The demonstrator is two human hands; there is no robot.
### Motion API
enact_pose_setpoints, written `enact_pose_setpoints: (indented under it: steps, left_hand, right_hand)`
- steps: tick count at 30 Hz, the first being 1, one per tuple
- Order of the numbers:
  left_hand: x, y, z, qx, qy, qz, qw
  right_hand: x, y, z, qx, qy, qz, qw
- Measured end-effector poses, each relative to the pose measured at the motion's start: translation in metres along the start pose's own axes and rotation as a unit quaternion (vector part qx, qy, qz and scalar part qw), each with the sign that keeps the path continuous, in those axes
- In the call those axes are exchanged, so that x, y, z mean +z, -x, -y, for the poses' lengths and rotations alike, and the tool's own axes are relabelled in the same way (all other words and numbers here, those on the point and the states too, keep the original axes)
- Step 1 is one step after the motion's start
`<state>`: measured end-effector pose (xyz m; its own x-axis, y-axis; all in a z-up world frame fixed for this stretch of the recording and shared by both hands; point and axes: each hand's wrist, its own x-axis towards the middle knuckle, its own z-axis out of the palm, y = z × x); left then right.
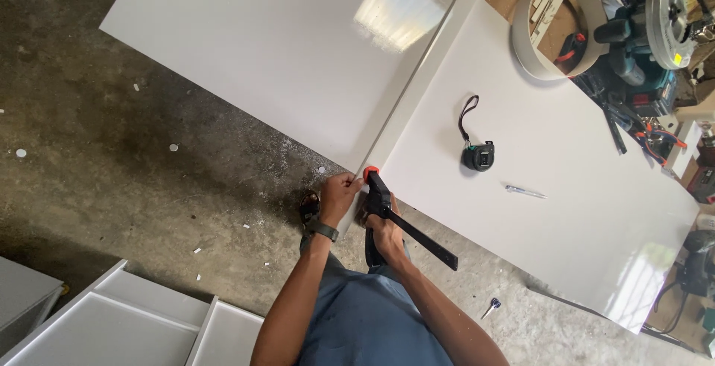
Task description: Measure a white panel and mark it with a pen, then align a wooden guide and clamp it in place.
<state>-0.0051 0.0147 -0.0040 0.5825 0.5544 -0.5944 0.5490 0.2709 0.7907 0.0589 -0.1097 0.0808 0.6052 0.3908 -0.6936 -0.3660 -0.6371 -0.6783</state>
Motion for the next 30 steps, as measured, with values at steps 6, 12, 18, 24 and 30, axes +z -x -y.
enact_pose_setpoints:
  steps: [6,12,18,24,30]
  left_hand:
    - [0.009,0.009,-0.001,0.062,-0.041,-0.061,0.995]
    - [0.010,0.007,0.000,0.085,-0.031,-0.077,0.993]
    - [0.011,0.008,0.000,0.053,-0.044,-0.071,0.995]
    - [0.009,0.011,-0.009,0.079,-0.006,-0.069,0.995]
    - [0.012,-0.002,0.019,0.045,-0.024,-0.045,0.998]
  right_hand:
    - [-0.009,-0.001,-0.010,-0.066,-0.026,0.022,0.997]
    - [-0.006,0.000,0.003,-0.015,0.019,0.005,1.000]
    - [-0.007,-0.002,-0.011,-0.078,0.012,0.010,0.997]
    - [-0.002,-0.005,-0.009,-0.031,0.012,-0.005,0.999]
    - [-0.007,0.005,0.022,-0.019,0.001,0.010,1.000]
